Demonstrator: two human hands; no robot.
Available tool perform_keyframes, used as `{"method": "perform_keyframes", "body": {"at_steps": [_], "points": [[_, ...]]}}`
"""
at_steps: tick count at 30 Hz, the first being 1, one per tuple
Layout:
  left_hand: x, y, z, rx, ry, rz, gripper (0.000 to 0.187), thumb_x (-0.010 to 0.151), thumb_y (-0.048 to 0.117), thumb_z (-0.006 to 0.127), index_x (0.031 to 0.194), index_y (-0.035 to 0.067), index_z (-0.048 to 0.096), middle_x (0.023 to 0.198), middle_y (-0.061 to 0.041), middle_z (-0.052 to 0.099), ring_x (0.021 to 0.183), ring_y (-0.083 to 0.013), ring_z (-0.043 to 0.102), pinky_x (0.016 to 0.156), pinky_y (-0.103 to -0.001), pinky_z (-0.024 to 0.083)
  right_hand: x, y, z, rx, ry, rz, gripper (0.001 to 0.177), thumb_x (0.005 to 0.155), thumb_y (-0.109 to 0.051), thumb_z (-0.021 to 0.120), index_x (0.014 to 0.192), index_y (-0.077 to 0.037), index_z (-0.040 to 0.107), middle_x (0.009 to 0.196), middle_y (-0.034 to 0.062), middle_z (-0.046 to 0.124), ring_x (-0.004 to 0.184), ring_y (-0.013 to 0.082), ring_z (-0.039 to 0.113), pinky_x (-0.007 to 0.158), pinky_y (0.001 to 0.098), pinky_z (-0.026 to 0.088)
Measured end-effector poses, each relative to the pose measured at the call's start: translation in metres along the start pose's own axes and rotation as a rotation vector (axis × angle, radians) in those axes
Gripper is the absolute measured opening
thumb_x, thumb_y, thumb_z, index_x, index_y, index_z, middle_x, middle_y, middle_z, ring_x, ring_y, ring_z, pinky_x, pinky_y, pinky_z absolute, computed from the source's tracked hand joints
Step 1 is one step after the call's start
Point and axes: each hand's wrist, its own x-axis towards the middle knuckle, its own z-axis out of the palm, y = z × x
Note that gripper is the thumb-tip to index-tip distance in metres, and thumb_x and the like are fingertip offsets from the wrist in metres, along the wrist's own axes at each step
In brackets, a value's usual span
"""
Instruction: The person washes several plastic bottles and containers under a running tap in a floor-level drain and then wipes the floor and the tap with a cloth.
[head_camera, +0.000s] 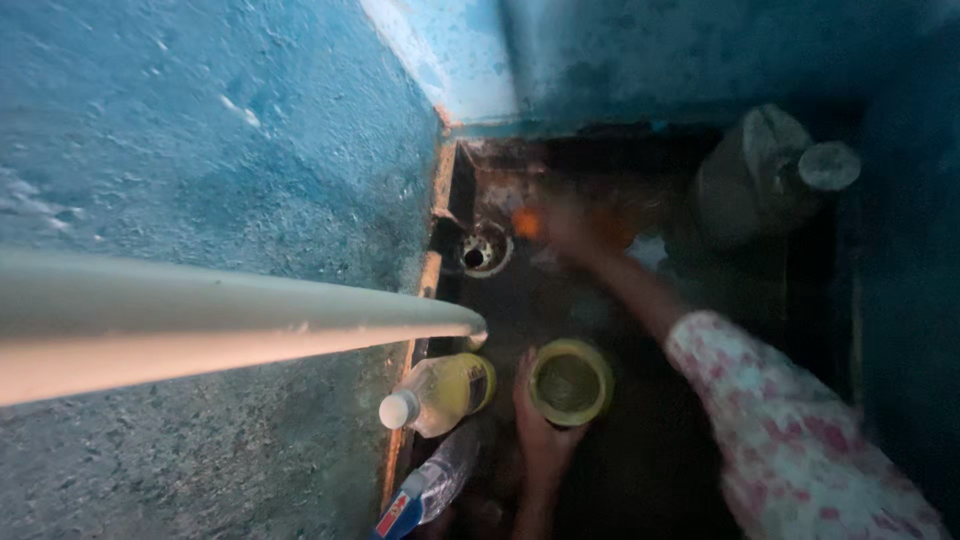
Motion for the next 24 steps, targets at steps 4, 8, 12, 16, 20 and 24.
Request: {"method": "perform_keyframes", "body": {"at_steps": [4, 8, 12, 16, 20, 24], "points": [[0.009, -0.009, 0.001, 0.065, 0.01, 0.096, 0.103, 0.063, 0.036, 0.095, 0.148, 0.002, 0.047, 0.161, -0.022, 0.041, 0.151, -0.0427, 0.033, 0.121, -0.052, 0.028, 0.052, 0.001, 0.007, 0.447, -0.143, 0.489, 0.028, 0.108, -0.016, 0.051, 0.128, -0.005, 0.068, 0.135, 0.018, 0.063, 0.121, 0.0309, 0.06, 0.103, 0.0492, 0.05], [0.008, -0.017, 0.002, -0.032, -0.023, 0.082, 0.1, 0.072, 0.04, 0.091, 0.152, 0.0, 0.046, 0.166, -0.023, 0.039, 0.157, -0.0432, 0.03, 0.126, -0.052, 0.027, 0.043, -0.034, 0.055, 0.748, -0.027, 0.245, 0.027, 0.105, -0.02, 0.056, 0.121, -0.008, 0.074, 0.127, 0.0127, 0.071, 0.116, 0.0233, 0.067, 0.102, 0.044, 0.054], [0.014, -0.02, 0.004, -0.045, -0.056, 0.086, 0.1, 0.07, 0.039, 0.092, 0.15, 0.0, 0.046, 0.164, -0.024, 0.039, 0.154, -0.0419, 0.035, 0.124, -0.051, 0.03, 0.06, -0.04, 0.088, 0.453, 0.2, 0.004, 0.026, 0.092, -0.019, 0.063, 0.112, -0.005, 0.074, 0.117, 0.0174, 0.072, 0.106, 0.0344, 0.066, 0.094, 0.0473, 0.051], [0.012, -0.021, 0.0, -0.023, -0.069, 0.058, 0.099, 0.071, 0.036, 0.093, 0.15, 0.0, 0.047, 0.165, -0.025, 0.038, 0.154, -0.0413, 0.035, 0.125, -0.05, 0.03, 0.087, -0.042, 0.089, 0.081, 0.043, 0.019, 0.02, 0.094, -0.021, 0.065, 0.102, -0.004, 0.072, 0.106, 0.0212, 0.071, 0.097, 0.0381, 0.066, 0.089, 0.0503, 0.051], [0.013, -0.01, -0.001, -0.089, -0.058, 0.012, 0.103, 0.068, 0.032, 0.094, 0.151, -0.001, 0.044, 0.163, -0.023, 0.041, 0.153, -0.038, 0.037, 0.123, -0.048, 0.03, 0.073, -0.042, 0.067, 0.267, 0.065, -0.164, 0.019, 0.096, -0.019, 0.063, 0.105, -0.004, 0.071, 0.108, 0.021, 0.069, 0.1, 0.0377, 0.065, 0.091, 0.051, 0.05], [0.02, -0.009, 0.002, -0.068, -0.073, -0.019, 0.105, 0.065, 0.031, 0.095, 0.151, 0.001, 0.042, 0.161, -0.021, 0.043, 0.151, -0.0333, 0.039, 0.123, -0.045, 0.031, 0.087, -0.028, 0.043, 0.343, -0.152, 0.182, 0.022, 0.096, -0.016, 0.062, 0.112, -0.004, 0.07, 0.115, 0.0208, 0.067, 0.106, 0.0369, 0.063, 0.095, 0.0508, 0.049]]}}
